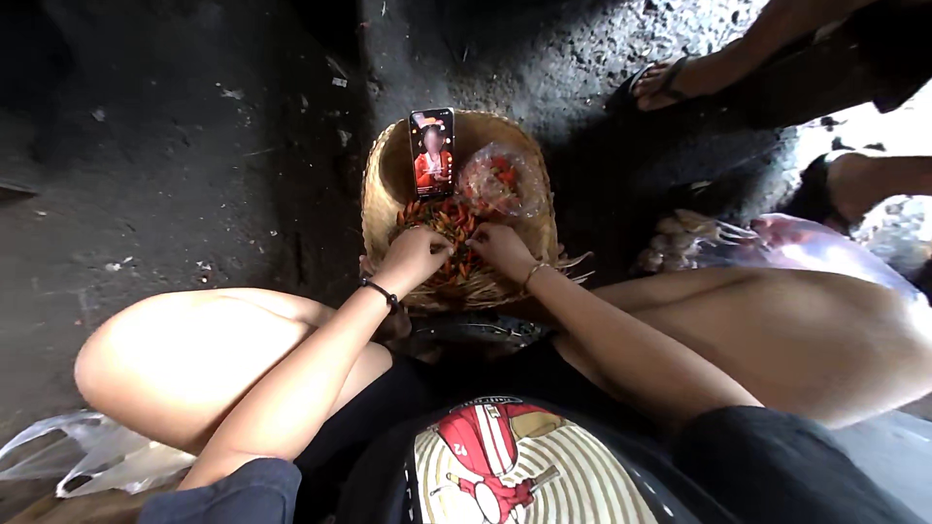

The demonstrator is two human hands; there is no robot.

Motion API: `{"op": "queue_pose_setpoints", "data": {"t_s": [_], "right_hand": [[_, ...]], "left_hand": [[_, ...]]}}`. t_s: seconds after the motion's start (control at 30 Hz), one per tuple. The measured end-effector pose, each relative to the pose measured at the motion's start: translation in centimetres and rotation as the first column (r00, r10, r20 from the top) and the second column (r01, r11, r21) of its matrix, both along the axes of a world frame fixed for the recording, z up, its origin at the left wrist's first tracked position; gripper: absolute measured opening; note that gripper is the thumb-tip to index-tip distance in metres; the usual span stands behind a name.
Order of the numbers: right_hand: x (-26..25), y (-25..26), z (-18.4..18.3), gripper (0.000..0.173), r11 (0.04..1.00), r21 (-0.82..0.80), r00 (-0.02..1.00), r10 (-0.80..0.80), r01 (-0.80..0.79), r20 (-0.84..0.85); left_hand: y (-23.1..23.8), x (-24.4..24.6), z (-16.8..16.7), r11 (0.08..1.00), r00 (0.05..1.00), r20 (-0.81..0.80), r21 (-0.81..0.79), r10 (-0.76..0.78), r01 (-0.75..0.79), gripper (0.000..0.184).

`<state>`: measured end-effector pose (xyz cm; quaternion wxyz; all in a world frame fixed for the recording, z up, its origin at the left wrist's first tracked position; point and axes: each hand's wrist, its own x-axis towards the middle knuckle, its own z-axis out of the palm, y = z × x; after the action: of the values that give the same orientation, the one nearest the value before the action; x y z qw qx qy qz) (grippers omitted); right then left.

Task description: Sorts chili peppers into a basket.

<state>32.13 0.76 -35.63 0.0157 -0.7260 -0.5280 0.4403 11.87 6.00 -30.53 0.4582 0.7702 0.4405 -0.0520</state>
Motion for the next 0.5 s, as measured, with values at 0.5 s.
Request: {"op": "queue_pose_setpoints", "data": {"t_s": [0.5], "right_hand": [[-2.4,-1.0,4.2,0.023,0.849,0.528,0.972,0.105,0.021,-0.208]], "left_hand": [[0.1,0.4,-0.3,0.950,0.951,0.096,-0.136,0.295,-0.281,0.023]]}}
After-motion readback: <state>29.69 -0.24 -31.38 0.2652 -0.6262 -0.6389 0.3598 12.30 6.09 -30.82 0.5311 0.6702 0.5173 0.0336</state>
